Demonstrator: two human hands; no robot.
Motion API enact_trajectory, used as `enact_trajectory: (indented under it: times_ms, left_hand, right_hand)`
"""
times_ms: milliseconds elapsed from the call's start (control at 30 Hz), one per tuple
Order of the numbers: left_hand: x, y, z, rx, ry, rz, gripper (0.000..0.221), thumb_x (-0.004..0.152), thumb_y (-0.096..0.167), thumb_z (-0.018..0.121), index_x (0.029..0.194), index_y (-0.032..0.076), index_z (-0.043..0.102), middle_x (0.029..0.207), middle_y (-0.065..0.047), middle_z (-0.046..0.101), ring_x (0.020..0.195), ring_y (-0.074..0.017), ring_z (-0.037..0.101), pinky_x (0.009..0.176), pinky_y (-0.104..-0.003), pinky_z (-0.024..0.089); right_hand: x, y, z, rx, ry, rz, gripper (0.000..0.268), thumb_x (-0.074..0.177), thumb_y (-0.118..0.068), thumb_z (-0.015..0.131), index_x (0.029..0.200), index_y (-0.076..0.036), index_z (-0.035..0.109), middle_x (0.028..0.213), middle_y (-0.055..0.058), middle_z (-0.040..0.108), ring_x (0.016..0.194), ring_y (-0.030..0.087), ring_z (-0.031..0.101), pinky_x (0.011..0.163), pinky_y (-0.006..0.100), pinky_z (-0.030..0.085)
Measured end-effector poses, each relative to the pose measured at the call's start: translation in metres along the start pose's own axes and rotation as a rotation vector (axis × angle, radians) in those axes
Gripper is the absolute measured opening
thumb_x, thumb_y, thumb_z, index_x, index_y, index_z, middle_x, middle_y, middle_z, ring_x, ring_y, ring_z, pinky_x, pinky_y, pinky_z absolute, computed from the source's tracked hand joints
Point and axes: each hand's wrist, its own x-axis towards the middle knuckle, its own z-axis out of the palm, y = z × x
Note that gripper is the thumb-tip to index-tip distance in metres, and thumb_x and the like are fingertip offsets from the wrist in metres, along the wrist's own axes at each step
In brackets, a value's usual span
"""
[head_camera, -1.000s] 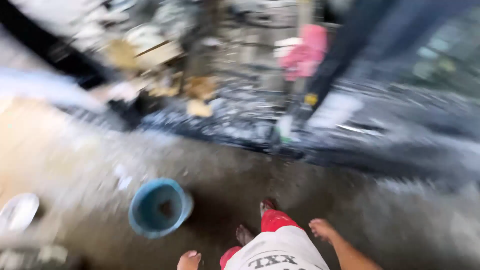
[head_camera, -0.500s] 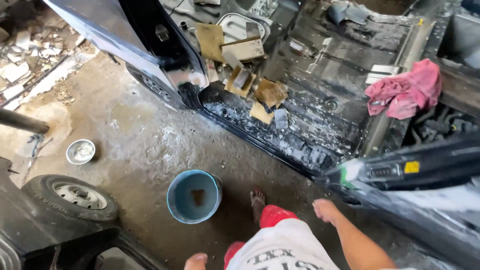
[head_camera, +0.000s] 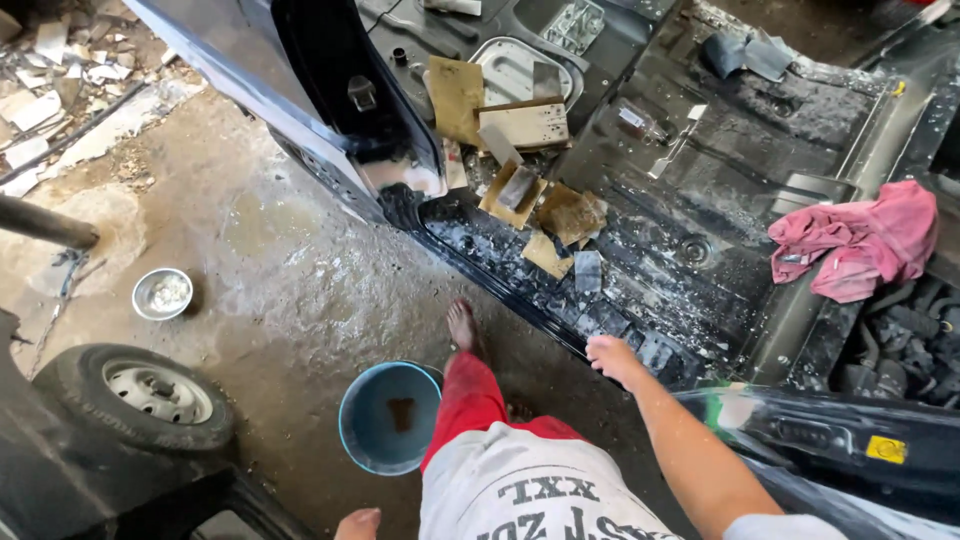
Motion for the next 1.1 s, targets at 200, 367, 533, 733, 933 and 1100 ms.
enact_trajectory:
  times_ms: [200,367,533,733,933,1100]
  left_hand:
    - [0.085,0.073,-0.039,0.236,-0.138,0.002,0.036,0.085,0.042,0.074,0.114,0.022,0.082,0.102,-0.001,0.084,0.092,-0.0148,0.077,0.084,-0.026,0.052]
    - [0.224,0.22,-0.141,0.407,-0.092,0.507,0.031,0.073,0.048,0.075,0.085,0.024,0.088,0.085,0.001,0.085,0.091,-0.0021,0.074,0.074,-0.027,0.05]
    - [0.344,0.42,-0.303,1.068,0.224,1.321,0.031,0.092,0.028,0.048,0.117,0.027,0.067,0.128,-0.001,0.066,0.115,-0.0237,0.066,0.097,-0.039,0.055]
    - [0.318,0.55,-0.441,0.703,0.137,0.793,0.046,0.09,0.042,0.046,0.101,0.016,0.081,0.088,-0.011,0.081,0.093,-0.0232,0.073,0.09,-0.032,0.047]
    - [0.355,0.557,-0.42,0.705,-0.069,0.704,0.042,0.091,0.041,0.057,0.092,0.008,0.084,0.079,-0.01,0.08,0.07,-0.0202,0.07,0.062,-0.035,0.053]
    - [0.328,0.517,-0.362,0.854,-0.218,0.801,0.04,0.088,0.043,0.057,0.077,0.011,0.078,0.074,-0.005,0.077,0.072,-0.0163,0.068,0.072,-0.033,0.051]
  right_hand:
    - [-0.048,-0.015,0.041,0.187,-0.054,0.196,0.044,0.092,-0.035,0.054,0.131,-0.018,0.062,0.116,0.012,0.072,0.096,0.024,0.068,0.081,0.037,0.051]
    - [0.009,-0.033,0.078,0.468,0.137,0.24,0.038,0.092,-0.035,0.06,0.123,-0.015,0.067,0.113,0.013,0.075,0.092,0.024,0.07,0.079,0.035,0.051]
    - [0.11,-0.079,0.177,0.716,0.465,0.384,0.028,0.089,-0.029,0.065,0.112,-0.015,0.071,0.096,0.011,0.073,0.069,0.021,0.062,0.077,0.04,0.049]
    - [0.095,-0.251,0.277,0.391,0.488,-0.024,0.042,0.087,-0.028,0.062,0.126,-0.013,0.068,0.1,0.01,0.077,0.078,0.021,0.074,0.076,0.032,0.053]
    - [0.062,-0.245,0.291,0.484,0.384,0.345,0.053,0.09,-0.035,0.056,0.137,-0.013,0.061,0.111,0.006,0.074,0.08,0.021,0.072,0.061,0.03,0.05]
    - [0.009,-0.217,0.308,0.409,0.374,0.482,0.047,0.094,-0.029,0.053,0.136,-0.01,0.06,0.117,0.01,0.071,0.091,0.025,0.07,0.072,0.035,0.052]
